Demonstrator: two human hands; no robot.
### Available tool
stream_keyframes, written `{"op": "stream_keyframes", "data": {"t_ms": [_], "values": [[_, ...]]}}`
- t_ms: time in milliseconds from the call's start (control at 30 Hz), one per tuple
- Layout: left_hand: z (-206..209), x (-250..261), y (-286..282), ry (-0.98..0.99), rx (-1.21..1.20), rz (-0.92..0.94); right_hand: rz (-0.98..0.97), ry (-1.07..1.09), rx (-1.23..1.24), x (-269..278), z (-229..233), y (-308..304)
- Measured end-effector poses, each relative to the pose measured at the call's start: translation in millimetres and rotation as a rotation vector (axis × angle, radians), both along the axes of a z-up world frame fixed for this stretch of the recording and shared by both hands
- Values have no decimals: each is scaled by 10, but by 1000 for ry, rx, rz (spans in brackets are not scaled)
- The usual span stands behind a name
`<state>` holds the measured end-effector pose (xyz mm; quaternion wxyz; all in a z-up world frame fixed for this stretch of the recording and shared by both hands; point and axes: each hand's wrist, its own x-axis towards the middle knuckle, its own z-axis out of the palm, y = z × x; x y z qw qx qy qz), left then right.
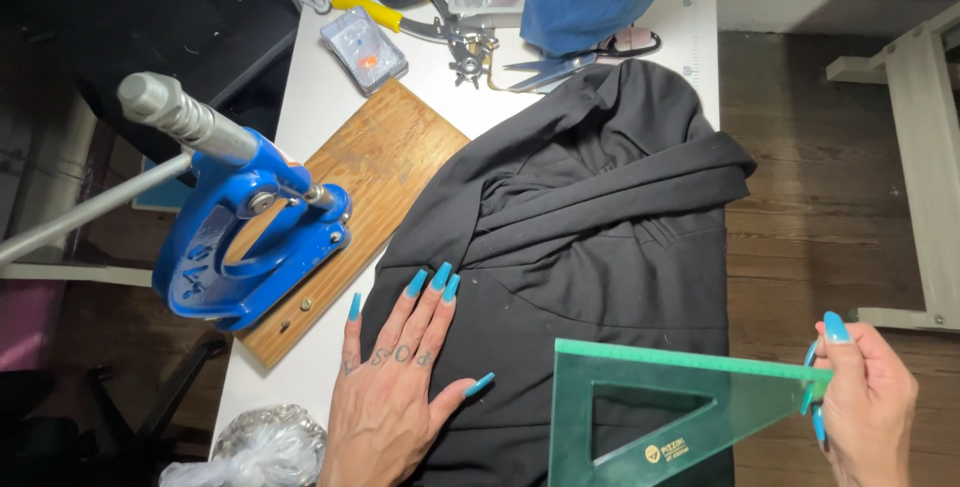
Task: Marking a black garment using a triangle ruler and chalk for tailoring purposes
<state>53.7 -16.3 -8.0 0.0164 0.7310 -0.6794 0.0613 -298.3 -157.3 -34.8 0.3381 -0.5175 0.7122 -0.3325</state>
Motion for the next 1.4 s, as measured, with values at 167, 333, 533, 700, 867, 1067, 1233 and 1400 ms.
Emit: {"op": "stream_keyframes", "data": {"t_ms": [167,333,533,700,867,1067,1233,1400], "values": [[13,-4,4,-24,-7,33,56,-1,31,127,56,-57],[40,-11,17,-37,-23,23,65,9,5,4,-134,10],[171,-298,26,76,-114,-121,-18,32,5,-45,-192,107],[67,-696,11,335,-310,-252,-62,15,-16,55,-176,105],[79,-888,-46,246,-522,-255,-19,46,-55,-58,-294,94],[-30,-912,-11,219,-478,-268,-11,16,-39,-30,-289,92],[-72,-931,4,209,-479,-256,-39,-15,2,-4,-265,79],[-110,-940,38,248,-449,-258,5,-21,19,47,-204,54]]}}
